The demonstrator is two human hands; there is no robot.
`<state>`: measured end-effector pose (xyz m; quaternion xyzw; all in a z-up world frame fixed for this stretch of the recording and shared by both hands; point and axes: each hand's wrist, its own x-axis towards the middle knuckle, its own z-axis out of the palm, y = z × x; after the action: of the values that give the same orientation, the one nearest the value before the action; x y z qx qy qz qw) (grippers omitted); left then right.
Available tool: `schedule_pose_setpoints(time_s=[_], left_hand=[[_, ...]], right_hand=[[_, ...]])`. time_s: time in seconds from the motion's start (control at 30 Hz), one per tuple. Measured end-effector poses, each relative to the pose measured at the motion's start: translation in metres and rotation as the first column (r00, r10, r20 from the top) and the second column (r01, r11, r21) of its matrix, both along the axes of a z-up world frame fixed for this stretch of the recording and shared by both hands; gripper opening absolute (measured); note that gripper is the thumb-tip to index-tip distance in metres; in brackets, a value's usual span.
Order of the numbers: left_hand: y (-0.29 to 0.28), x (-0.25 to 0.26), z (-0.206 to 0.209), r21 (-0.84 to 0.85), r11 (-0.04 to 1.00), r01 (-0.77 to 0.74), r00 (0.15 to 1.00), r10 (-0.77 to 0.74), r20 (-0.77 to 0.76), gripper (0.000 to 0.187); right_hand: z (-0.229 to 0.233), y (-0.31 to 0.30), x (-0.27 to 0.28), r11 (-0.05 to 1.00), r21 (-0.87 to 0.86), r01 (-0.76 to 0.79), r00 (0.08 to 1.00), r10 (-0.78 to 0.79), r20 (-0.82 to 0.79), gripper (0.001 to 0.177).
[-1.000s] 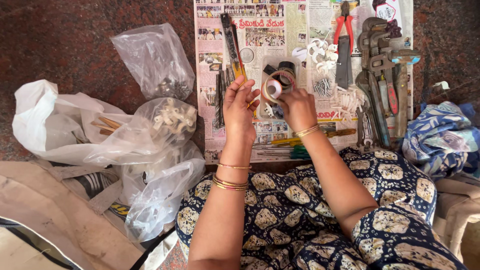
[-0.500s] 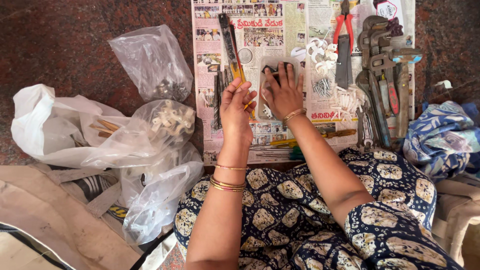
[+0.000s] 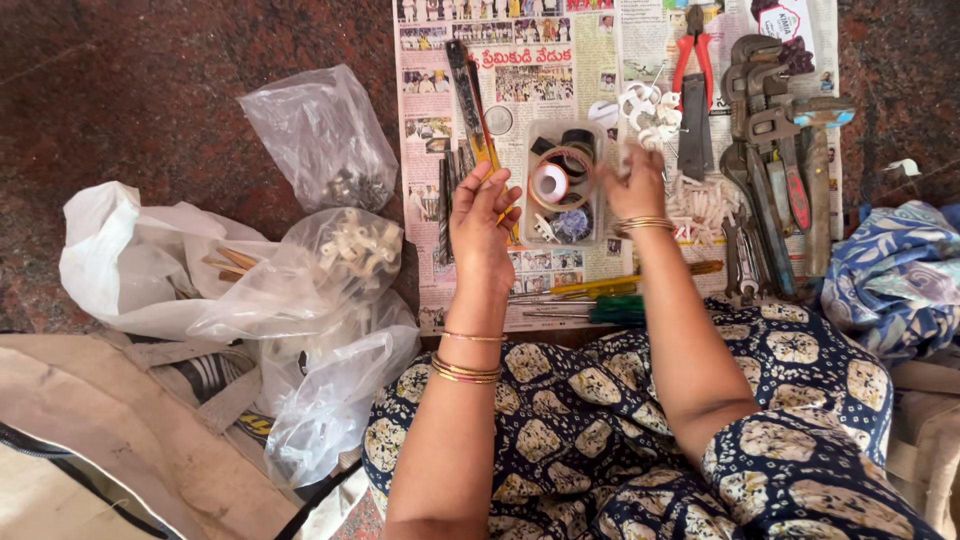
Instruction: The person sits on the floor and sorts various small hardware items, including screws, plastic clips, and tape, from plastic bags onto a newspaper spread. They handle the items one by one, placing them into piles or back into bags.
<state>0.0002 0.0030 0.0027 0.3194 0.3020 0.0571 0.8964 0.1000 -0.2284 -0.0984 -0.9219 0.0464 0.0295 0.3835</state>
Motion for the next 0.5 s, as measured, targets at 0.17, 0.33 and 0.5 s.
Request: schedule_pose_setpoints(time_s=[0.17,0.33,0.5], left_hand=[[-0.001,-0.001,-0.003,-0.01,1.0,-0.006,1.0,0.006,0.0,0.04],[-0.001,-0.002,0.0,0.0,1.0,-0.006,1.0,0.006,0.006,0.041],[-0.001,-0.001,-0.004,-0.008,1.0,-0.002,1.0,0.002,0.003,0.041]], right_hand=[[0.001,-0.015,-0.005,0.916,0.401,0.001,0.904,0.171,-0.392,0.046],[-0.023,-0.025,0.003,0.762,0.596,0.256,0.827,0.147,-0.543,0.037],[-0.033,-0.029,0.002,0.663,0.671,0.331,0.805,0.173,-0.567,0.032]])
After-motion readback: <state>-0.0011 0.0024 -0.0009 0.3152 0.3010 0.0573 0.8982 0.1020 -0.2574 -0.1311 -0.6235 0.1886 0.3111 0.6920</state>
